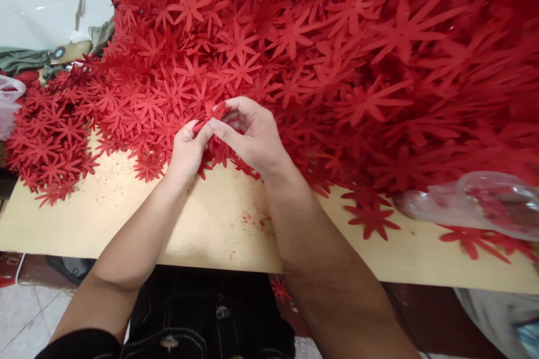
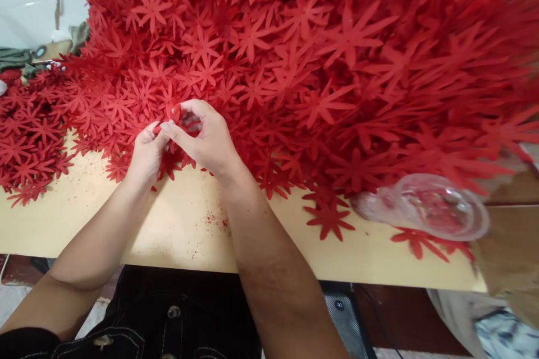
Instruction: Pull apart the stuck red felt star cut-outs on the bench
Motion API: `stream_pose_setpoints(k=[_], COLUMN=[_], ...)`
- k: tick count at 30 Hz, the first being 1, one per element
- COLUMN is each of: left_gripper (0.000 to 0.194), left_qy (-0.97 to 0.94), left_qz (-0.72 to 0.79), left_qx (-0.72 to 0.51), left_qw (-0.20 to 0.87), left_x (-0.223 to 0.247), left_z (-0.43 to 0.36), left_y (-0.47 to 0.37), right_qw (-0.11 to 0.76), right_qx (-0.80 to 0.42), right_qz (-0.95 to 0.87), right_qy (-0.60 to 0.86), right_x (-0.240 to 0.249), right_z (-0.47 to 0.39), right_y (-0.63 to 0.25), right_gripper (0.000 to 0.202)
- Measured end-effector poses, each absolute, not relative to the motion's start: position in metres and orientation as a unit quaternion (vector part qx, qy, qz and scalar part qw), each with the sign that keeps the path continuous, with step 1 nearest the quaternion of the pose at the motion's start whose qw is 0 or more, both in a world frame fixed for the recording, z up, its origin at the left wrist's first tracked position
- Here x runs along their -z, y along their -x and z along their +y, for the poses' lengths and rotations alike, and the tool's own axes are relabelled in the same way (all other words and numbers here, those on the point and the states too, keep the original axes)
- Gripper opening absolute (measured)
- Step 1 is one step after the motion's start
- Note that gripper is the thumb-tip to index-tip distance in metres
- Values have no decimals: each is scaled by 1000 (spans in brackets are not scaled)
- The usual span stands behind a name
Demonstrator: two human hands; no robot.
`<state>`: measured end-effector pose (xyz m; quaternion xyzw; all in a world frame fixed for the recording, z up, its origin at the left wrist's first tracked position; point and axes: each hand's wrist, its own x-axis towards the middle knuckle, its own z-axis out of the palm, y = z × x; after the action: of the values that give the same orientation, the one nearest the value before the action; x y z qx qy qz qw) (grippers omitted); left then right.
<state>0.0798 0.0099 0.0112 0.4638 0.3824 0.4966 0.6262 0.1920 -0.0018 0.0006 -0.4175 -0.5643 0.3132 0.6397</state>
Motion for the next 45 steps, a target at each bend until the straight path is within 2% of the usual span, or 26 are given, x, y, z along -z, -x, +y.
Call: stream_pose_setpoints(k=[5,8,12,16,19,24,32,35,39,41,45], left_gripper=[31,28,21,18,15,10,28,30,18,12,13], left_qy=[-465,-464,-493,-470,-458,-453,-460,-468,-484,-494,-501], left_qz=[375,360,368,355,352,410,430,410,399,396,381], left_qx=[-475,-460,-470,-497,-473,-473,-487,-489,-480,-468,-459], left_qw=[646,666,633,636,665,634,606,612,613,617,627], left_x=[-6,-5,-7,-10,-12,-12,-14,-14,-14,-13,-9], left_z=[11,9,9,7,6,9,8,8,9,9,10], left_y=[-78,-78,-79,-79,-80,-81,-80,-79,-78,-78,-78], right_qw=[642,673,716,703,692,664,673,702,758,759,739], right_qx=[-398,-363,-298,-282,-262,-280,-298,-286,-256,-249,-275], right_qz=[-536,-511,-468,-494,-516,-534,-514,-474,-385,-387,-430], right_qy=[377,394,422,427,432,443,440,447,459,461,441], right_x=[3,8,15,14,10,8,19,26,35,36,34], right_z=[3,8,13,12,8,8,11,16,24,25,24], right_y=[-197,-204,-210,-205,-201,-199,-198,-207,-230,-236,-229], right_gripper=[31,27,25,24,25,28,25,24,24,24,28])
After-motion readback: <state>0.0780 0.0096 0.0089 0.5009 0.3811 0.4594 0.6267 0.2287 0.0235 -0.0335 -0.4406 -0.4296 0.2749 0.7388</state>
